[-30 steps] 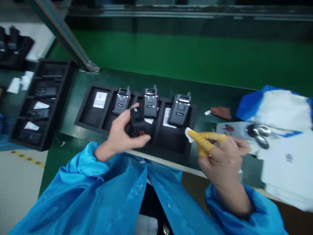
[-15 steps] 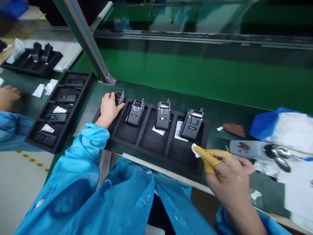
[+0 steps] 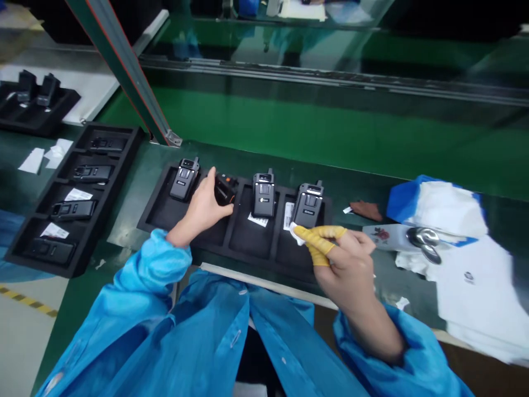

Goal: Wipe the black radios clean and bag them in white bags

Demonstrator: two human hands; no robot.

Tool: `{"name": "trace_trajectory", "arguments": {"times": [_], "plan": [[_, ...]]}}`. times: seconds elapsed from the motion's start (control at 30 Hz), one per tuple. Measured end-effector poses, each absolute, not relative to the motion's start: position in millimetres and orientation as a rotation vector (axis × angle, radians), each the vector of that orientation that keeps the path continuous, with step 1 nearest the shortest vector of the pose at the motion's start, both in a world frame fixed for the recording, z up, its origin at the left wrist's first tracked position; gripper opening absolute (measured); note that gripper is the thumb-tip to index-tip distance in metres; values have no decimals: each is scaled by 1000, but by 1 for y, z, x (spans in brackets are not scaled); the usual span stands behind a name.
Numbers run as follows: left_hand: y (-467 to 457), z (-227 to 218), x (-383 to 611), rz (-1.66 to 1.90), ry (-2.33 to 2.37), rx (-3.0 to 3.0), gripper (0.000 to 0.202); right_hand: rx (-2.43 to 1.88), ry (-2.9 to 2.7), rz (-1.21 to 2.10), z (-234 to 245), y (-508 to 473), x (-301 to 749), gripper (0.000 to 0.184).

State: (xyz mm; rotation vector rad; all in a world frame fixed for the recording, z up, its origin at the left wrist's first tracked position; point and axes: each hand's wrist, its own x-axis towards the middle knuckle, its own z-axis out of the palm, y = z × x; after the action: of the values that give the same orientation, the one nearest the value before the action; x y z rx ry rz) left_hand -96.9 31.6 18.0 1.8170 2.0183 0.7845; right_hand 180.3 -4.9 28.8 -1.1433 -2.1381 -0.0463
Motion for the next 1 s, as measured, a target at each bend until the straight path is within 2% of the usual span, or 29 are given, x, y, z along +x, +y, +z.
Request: {"name": "trace_trajectory", "arguments": {"times": [0.1, 0.2, 0.33, 0.67, 0.77, 1.0], "plan": [[-1, 34, -84, 957, 1763, 1939, 66, -1119, -2059, 28, 40, 0, 160, 31], [-25, 42, -68, 976, 1563, 1950, 56, -1067, -2044, 59, 49, -2, 139, 37], [-36, 38, -54, 971, 1430, 1913, 57, -1001, -2146, 4, 50, -8, 122, 47], [-36, 16, -48, 919, 1373, 1904, 56, -936, -2359, -24, 31, -13, 137, 33], [-35, 16, -48, 907, 1390, 1894, 56, -1039, -2310, -52, 30, -8, 138, 33], [-35, 17, -50, 910, 1377, 1887, 55, -895, -2400, -65, 30, -11, 128, 39]]}}
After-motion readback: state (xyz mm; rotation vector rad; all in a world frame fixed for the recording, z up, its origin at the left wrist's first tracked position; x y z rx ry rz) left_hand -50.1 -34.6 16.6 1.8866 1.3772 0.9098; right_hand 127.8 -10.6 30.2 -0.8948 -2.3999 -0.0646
